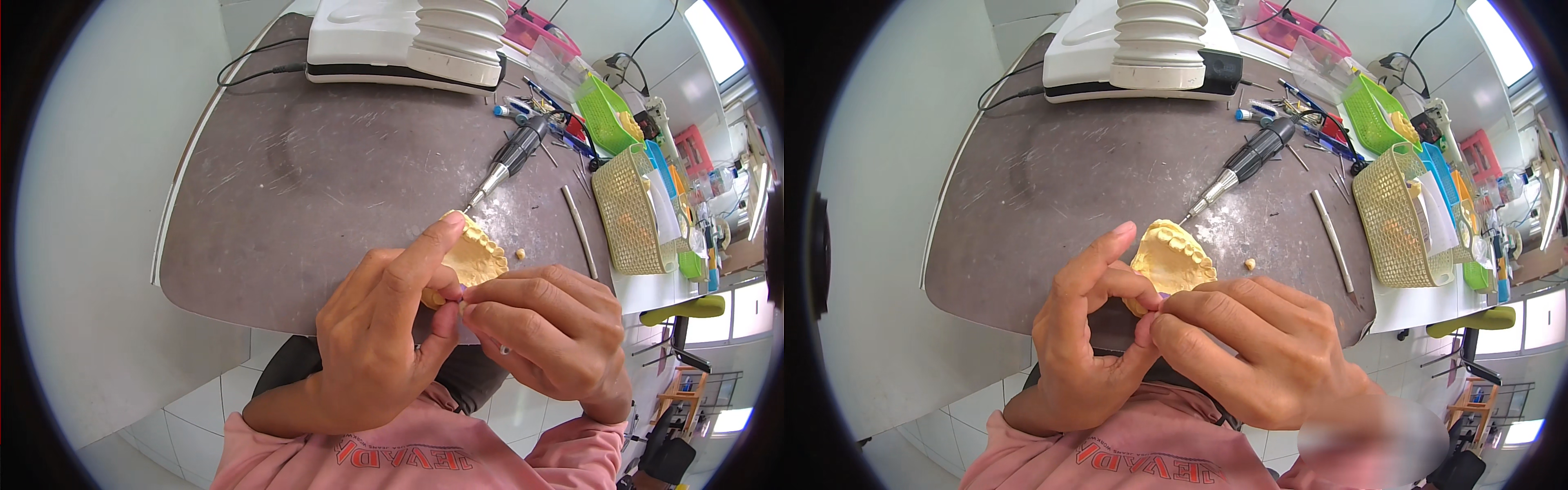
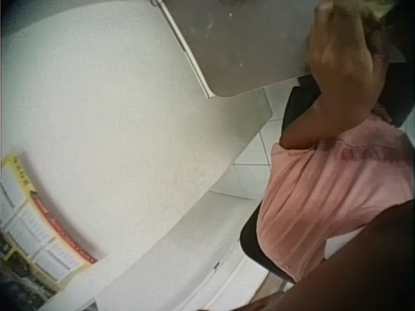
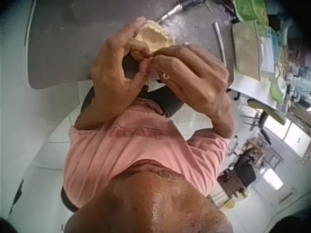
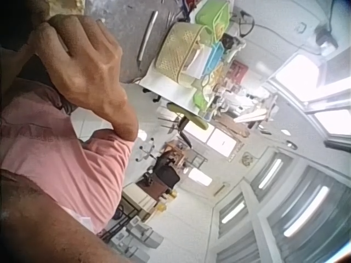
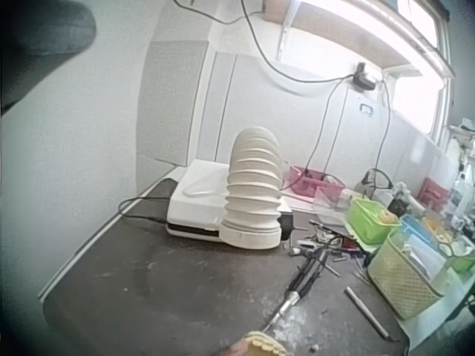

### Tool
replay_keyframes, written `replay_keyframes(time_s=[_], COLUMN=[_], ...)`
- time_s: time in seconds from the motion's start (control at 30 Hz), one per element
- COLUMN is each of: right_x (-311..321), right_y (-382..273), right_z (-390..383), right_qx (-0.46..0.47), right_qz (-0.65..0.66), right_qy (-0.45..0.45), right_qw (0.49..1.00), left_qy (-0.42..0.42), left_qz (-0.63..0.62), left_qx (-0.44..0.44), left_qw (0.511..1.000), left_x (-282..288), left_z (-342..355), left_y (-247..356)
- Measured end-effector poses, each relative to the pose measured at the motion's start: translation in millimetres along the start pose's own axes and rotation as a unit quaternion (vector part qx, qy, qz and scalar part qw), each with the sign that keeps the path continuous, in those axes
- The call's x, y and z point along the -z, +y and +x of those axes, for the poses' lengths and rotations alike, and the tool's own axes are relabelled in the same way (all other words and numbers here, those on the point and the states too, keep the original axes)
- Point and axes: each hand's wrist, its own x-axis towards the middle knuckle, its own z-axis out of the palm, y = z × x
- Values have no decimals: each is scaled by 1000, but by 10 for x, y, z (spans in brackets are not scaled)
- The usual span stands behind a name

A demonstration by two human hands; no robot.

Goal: Working on a dental prosthesis by adjusting a small metal pin and fitting it into a plaster tooth model.

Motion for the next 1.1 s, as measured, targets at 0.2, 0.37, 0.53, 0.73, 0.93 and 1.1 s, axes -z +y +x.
replay_keyframes(time_s=[0.2, 0.37, 0.53, 0.73, 0.93, 1.1], right_x=[227, 355, 245, 162, 167, 221], right_y=[45, 582, 930, 948, 887, 834], right_z=[-6, -173, -407, -464, -465, -511], right_qx=[-83, -236, -303, -281, -213, -186], right_qz=[69, -17, -127, -135, -158, -168], right_qy=[37, 146, 66, 38, -6, -5], right_qw=[994, 961, 942, 949, 964, 968], left_qy=[-2, -13, 31, 16, 23, 7], left_qz=[3, 12, 13, 19, 98, 125], left_qx=[9, -12, -34, -55, -19, -5], left_qw=[1000, 1000, 999, 998, 995, 992], left_x=[21, 32, 16, 51, 98, 79], left_z=[-4, 10, 22, 14, -25, 15], left_y=[12, 6, -35, -5, 59, 103])
